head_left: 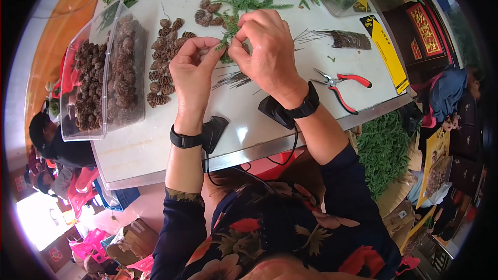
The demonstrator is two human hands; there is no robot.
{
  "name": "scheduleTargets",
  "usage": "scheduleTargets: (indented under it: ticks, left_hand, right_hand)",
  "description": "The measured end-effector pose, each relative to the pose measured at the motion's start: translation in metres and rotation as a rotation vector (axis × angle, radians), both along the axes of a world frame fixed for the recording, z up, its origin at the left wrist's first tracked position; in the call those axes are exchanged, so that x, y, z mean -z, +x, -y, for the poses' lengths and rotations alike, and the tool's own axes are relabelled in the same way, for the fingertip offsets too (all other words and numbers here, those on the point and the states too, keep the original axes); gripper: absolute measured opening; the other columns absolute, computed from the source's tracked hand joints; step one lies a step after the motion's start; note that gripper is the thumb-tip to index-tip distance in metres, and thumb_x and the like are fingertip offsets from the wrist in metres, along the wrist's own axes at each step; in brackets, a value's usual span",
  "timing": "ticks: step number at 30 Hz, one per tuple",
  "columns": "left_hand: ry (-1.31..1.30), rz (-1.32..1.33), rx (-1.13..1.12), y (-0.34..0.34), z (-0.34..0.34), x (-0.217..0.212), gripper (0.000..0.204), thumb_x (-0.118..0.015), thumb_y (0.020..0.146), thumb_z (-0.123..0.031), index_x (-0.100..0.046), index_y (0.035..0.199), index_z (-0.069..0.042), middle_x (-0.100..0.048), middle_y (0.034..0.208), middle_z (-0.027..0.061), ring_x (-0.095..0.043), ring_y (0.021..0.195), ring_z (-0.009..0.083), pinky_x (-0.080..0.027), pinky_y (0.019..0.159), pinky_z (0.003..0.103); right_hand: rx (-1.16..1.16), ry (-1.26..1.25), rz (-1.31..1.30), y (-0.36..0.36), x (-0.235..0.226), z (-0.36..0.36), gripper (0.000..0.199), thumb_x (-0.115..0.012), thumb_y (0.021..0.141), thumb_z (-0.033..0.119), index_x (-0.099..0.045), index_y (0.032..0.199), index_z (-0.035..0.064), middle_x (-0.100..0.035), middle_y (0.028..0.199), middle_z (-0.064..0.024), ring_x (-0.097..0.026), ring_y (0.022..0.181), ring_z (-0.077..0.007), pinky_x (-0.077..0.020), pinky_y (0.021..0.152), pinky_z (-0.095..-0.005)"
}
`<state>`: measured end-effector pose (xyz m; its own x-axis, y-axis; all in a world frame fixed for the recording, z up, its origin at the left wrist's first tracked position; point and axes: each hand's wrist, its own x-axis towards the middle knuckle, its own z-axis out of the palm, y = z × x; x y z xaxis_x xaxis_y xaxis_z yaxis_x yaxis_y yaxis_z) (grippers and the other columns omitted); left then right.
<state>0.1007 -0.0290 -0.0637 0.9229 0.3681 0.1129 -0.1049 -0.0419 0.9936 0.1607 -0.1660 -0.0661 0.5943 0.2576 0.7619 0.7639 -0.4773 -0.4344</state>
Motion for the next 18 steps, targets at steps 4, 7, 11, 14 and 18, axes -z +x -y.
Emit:
scheduleTargets:
  ticks: [4, 7, 11, 14, 18]
  left_hand:
    - [-0.062, -0.007, 0.021, 0.001, 0.001, 0.0, 0.02, -0.066, 0.082, 0.002, -0.064, 0.101, 0.002, -0.066, 0.088, 0.0027, -0.058, 0.078, 0.0068, -0.046, 0.074, 0.02]
    - [-0.28, -0.085, 0.06, 0.003, 0.0, 0.005, 0.02, -0.065, 0.084, 0.0, -0.064, 0.104, 0.002, -0.066, 0.09, 0.0034, -0.059, 0.078, 0.0078, -0.046, 0.072, 0.02]
    - [-0.5, -0.195, 0.141, 0.002, -0.007, 0.007, 0.021, -0.061, 0.088, -0.003, -0.063, 0.109, 0.002, -0.066, 0.092, 0.0048, -0.06, 0.078, 0.0095, -0.048, 0.07, 0.02]
    - [-0.582, -0.218, 0.156, 0.002, -0.015, 0.006, 0.022, -0.059, 0.09, -0.004, -0.062, 0.111, 0.002, -0.066, 0.093, 0.0057, -0.061, 0.079, 0.0105, -0.049, 0.068, 0.021]
    - [-0.639, -0.182, 0.125, 0.002, -0.024, 0.003, 0.021, -0.057, 0.091, -0.005, -0.061, 0.111, 0.002, -0.066, 0.094, 0.0065, -0.061, 0.079, 0.0112, -0.049, 0.067, 0.022]
  right_hand:
    - [-0.014, 0.032, -0.033, 0.0, -0.001, -0.001, 0.012, -0.069, 0.067, 0.002, -0.058, 0.07, 0.0045, -0.062, 0.089, -0.0058, -0.058, 0.086, -0.0254, -0.0464, 0.073, -0.0346]
    - [-0.038, 0.07, -0.059, 0.0, 0.003, -0.001, 0.011, -0.069, 0.068, 0.002, -0.058, 0.07, 0.0036, -0.061, 0.089, -0.0062, -0.058, 0.086, -0.0258, -0.0473, 0.073, -0.035]
    - [-0.096, 0.094, -0.1, 0.001, 0.005, -0.001, 0.009, -0.069, 0.071, 0.001, -0.062, 0.076, 0.0013, -0.062, 0.091, -0.0073, -0.059, 0.087, -0.0273, -0.0487, 0.073, -0.0348]
    - [-0.292, 0.104, -0.186, 0.005, -0.001, 0.006, 0.016, -0.069, 0.073, 0.001, -0.065, 0.088, 0.0008, -0.063, 0.096, -0.0071, -0.06, 0.088, -0.0246, -0.049, 0.072, -0.0322]
    - [-0.469, 0.111, -0.335, 0.003, -0.006, 0.007, 0.027, -0.071, 0.074, 0.001, -0.063, 0.1, 0.0011, -0.064, 0.099, -0.0073, -0.061, 0.085, -0.0209, -0.0486, 0.069, -0.0289]
